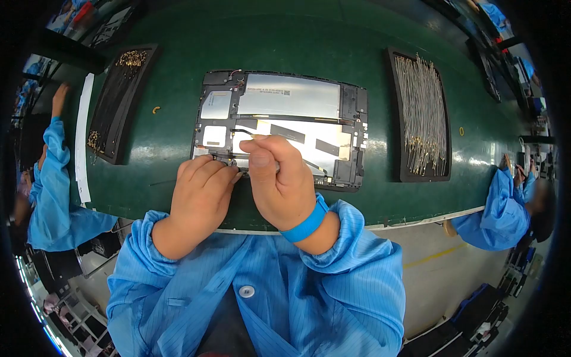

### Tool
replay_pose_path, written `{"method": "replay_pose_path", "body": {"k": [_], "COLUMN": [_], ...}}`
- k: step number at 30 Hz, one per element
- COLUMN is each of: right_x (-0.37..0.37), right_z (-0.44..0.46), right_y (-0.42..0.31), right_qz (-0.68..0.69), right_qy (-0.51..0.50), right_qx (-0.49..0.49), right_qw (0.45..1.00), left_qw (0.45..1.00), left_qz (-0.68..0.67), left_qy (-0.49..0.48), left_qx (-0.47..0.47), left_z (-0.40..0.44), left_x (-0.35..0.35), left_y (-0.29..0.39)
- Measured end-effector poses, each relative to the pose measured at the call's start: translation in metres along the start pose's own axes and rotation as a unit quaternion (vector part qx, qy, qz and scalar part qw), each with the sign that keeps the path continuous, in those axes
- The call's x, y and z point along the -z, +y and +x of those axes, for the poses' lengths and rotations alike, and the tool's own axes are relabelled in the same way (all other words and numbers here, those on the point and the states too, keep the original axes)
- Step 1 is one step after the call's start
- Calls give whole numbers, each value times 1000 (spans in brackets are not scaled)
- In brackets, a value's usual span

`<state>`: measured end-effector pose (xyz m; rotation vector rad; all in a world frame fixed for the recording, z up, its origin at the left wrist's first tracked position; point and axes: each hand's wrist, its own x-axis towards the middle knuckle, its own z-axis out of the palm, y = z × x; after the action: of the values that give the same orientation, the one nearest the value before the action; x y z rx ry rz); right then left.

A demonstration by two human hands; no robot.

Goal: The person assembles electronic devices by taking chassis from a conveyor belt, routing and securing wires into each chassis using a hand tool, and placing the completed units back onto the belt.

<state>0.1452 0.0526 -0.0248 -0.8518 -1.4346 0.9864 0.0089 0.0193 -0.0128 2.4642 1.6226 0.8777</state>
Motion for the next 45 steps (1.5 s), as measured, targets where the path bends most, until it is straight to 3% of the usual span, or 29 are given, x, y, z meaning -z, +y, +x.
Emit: {"method": "replay_pose_path", "body": {"k": [6, 9, 12, 14, 18, 21, 22, 23, 24, 25, 26, 27, 28, 32, 37, 39, 42, 45], "right_x": [1, -1, -2, -4, -6, -1, -1, -1, 1, 2, 2, 1, 0, 3, 3, 3, 3, 2], "right_z": [-1, 5, 22, 25, 22, 21, 22, 25, 29, 31, 30, 29, 27, 27, 24, 24, 26, 24], "right_y": [2, -12, -27, -25, -23, -14, -10, -10, -13, -14, -15, -13, -10, -12, -10, -10, -14, -12], "right_qz": [17, -66, -220, -212, -213, -152, -77, -26, 25, 76, 58, 46, 33, 67, 58, 57, 77, 53], "right_qy": [40, 5, -142, -170, -120, -59, 9, 21, 33, 47, 22, 16, 9, -1, -5, -2, -4, -6], "right_qx": [-37, -73, 21, -5, 44, -57, -207, -243, -278, -312, -302, -282, -265, -296, -271, -274, -281, -258], "right_qw": [998, 995, 965, 962, 969, 985, 975, 970, 960, 946, 951, 958, 964, 953, 961, 960, 957, 965], "left_qw": [1000, 1000, 999, 999, 999, 1000, 996, 982, 957, 875, 752, 596, 546, 527, 580, 632, 661, 625], "left_qz": [-3, -1, 12, 9, 7, 12, -58, -129, -199, -325, -436, -530, -567, -567, -517, -495, -464, -483], "left_qy": [-14, -21, -40, -43, -52, -4, -30, -55, -81, -86, -84, -76, -11, 166, 140, 114, -50, -194], "left_qx": [8, 2, 4, 7, 10, -4, 62, 129, 194, 349, 486, 599, 617, 612, 614, 585, 588, 582], "left_z": [0, 0, -1, -3, -2, 0, -3, -11, -18, -24, -30, -33, -32, -16, -8, -13, -24, -33], "left_x": [1, 1, 5, 1, 1, 7, 14, 25, 32, 34, 33, 31, 29, 22, 21, 27, 46, 45], "left_y": [1, 0, 0, -1, 0, 1, 2, 3, 3, 1, -3, -6, -10, -23, -24, -23, -4, 8]}}
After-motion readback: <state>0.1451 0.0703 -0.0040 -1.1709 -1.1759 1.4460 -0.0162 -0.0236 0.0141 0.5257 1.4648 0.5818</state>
